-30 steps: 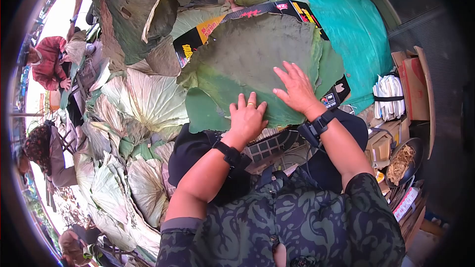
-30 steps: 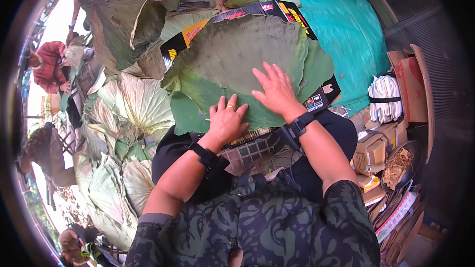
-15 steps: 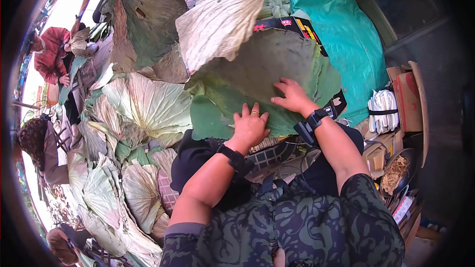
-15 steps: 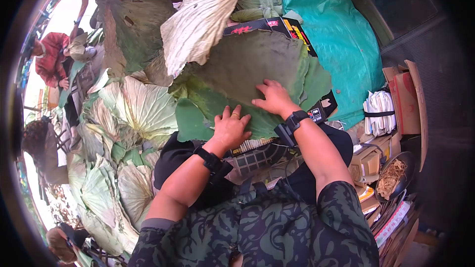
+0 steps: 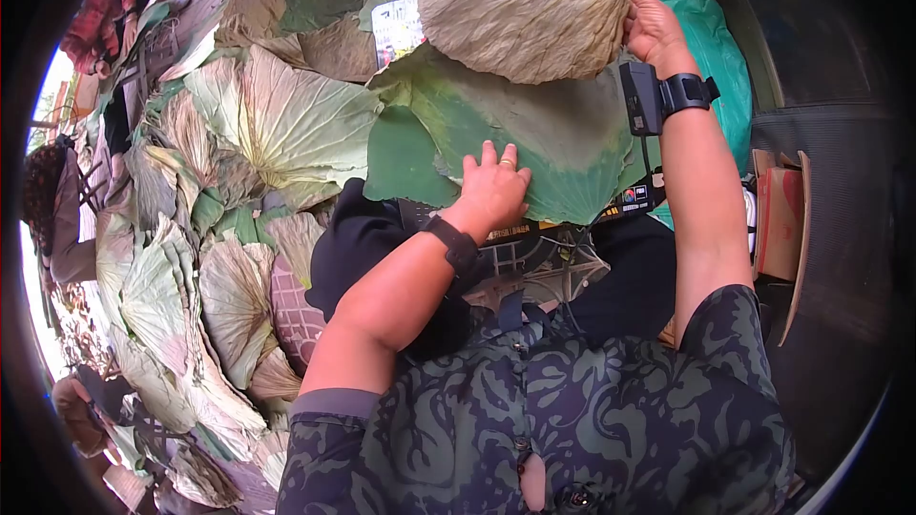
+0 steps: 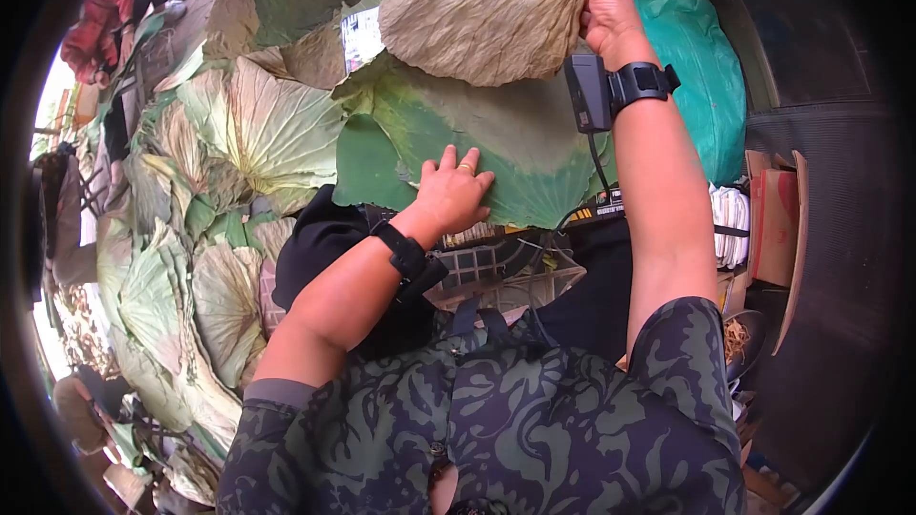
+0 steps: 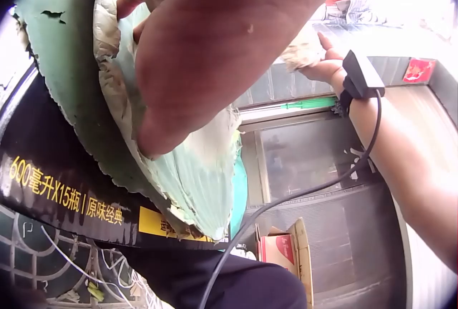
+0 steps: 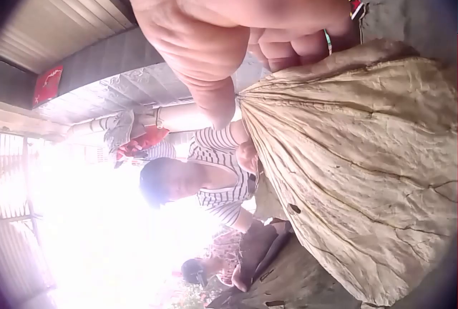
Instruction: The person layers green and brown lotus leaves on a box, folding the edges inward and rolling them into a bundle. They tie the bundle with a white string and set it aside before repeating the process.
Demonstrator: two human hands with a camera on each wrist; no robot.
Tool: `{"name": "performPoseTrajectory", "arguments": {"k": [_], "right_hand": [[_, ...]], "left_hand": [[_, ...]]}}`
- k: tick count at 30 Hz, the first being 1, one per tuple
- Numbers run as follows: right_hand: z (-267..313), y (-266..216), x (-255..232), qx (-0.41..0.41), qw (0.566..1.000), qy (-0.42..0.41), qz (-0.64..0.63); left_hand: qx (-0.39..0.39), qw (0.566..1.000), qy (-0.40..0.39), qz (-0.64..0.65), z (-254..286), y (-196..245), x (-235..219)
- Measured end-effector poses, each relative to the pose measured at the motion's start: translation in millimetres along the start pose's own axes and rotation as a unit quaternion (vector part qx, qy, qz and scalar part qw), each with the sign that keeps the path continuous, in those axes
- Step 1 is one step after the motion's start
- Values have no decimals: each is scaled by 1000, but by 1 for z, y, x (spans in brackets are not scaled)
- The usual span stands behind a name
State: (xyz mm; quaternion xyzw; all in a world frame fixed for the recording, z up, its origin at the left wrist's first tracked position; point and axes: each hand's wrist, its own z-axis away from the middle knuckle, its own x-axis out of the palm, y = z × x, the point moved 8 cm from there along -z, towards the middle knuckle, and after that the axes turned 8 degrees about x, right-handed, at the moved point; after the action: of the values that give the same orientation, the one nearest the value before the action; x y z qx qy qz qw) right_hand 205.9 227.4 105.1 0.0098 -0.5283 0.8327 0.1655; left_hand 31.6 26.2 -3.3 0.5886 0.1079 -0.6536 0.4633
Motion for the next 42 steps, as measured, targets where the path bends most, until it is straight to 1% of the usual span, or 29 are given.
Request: {"name": "performPoseTrajectory", "arguments": {"k": [1, 3, 5, 8, 9, 11, 12, 13, 14, 15, 17, 20, 21, 22, 23, 24, 25, 27, 28, 30, 31, 33, 34, 35, 37, 38, 39, 41, 42], "right_hand": [[-3, 1, 2, 8, 1000, -3, 4], [0, -12, 22, -59, 993, -99, 39], [4, -15, 26, -66, 991, -95, 68], [22, -32, 34, -156, 972, -160, 71], [38, -35, 40, -158, 972, -157, 71], [93, -53, 56, -290, 938, -132, 139], [126, -60, 70, -381, 893, -168, 167], [146, -59, 66, -385, 893, -163, 168], [177, -58, 70, -472, 813, -116, 321], [201, -52, 76, -538, 702, -64, 461], [230, -26, 76, -629, 568, -70, 526], [206, 33, 37, -562, 592, -63, 574], [192, 55, 19, -527, 605, -53, 595], [184, 72, 2, -526, 607, -48, 593], [171, 94, -15, -490, 596, -40, 634], [159, 112, -27, -452, 585, -32, 673], [156, 120, -32, -450, 588, -26, 672], [149, 138, -39, -426, 567, -24, 704], [144, 146, -41, -412, 567, -24, 713], [139, 156, -46, -390, 576, -20, 718], [135, 160, -47, -372, 583, -22, 722], [133, 164, -49, -351, 589, -10, 728], [133, 166, -49, -340, 594, -11, 729], [133, 168, -49, -328, 600, -11, 730], [135, 170, -50, -325, 610, 1, 723], [136, 170, -51, -337, 623, 4, 705], [138, 167, -53, -352, 636, 8, 687], [145, 161, -58, -321, 655, 1, 684], [155, 140, -74, -344, 728, 102, 585]], "left_hand": [[4, 1000, -1, -3, 0, 0, 1], [5, 1000, 0, -7, 0, -1, 3], [10, 1000, 0, -3, -1, 1, 2], [7, 1000, -8, -4, 2, 2, -2], [11, 1000, -8, -5, 2, 2, -1], [6, 1000, -4, -4, 1, 0, 2], [2, 1000, -6, -8, 2, 0, 0], [8, 1000, -5, -11, 2, 1, 1], [8, 1000, -1, -13, 2, 1, 1], [8, 1000, 3, -15, 2, 0, 2], [13, 1000, 7, -24, 2, 1, 0], [-3, 999, -41, 18, 5, 4, -3], [1, 999, -42, 13, -2, -4, 21], [74, 994, 79, 25, -13, -8, 44], [147, 969, 195, 37, -12, -7, 49], [112, 980, 161, 24, 2, 2, 11], [117, 980, 157, 21, 6, 5, 3], [96, 992, 81, 3, 7, 6, 5], [102, 992, 77, 1, 7, 10, 0], [61, 997, -41, 21, 8, 10, 7], [65, 997, -45, 17, 11, 13, 6], [103, 977, 178, 60, 25, 27, -32], [59, 979, 153, 117, 29, 29, -40], [68, 980, 147, 113, 23, 32, -38], [163, 930, 326, 37, 24, 43, -58], [141, 952, 270, 21, 9, 42, -48], [149, 952, 268, 18, 1, 40, -38], [43, 981, 189, -4, -21, 15, -2], [32, 988, 143, -43, -24, 13, 3]]}}
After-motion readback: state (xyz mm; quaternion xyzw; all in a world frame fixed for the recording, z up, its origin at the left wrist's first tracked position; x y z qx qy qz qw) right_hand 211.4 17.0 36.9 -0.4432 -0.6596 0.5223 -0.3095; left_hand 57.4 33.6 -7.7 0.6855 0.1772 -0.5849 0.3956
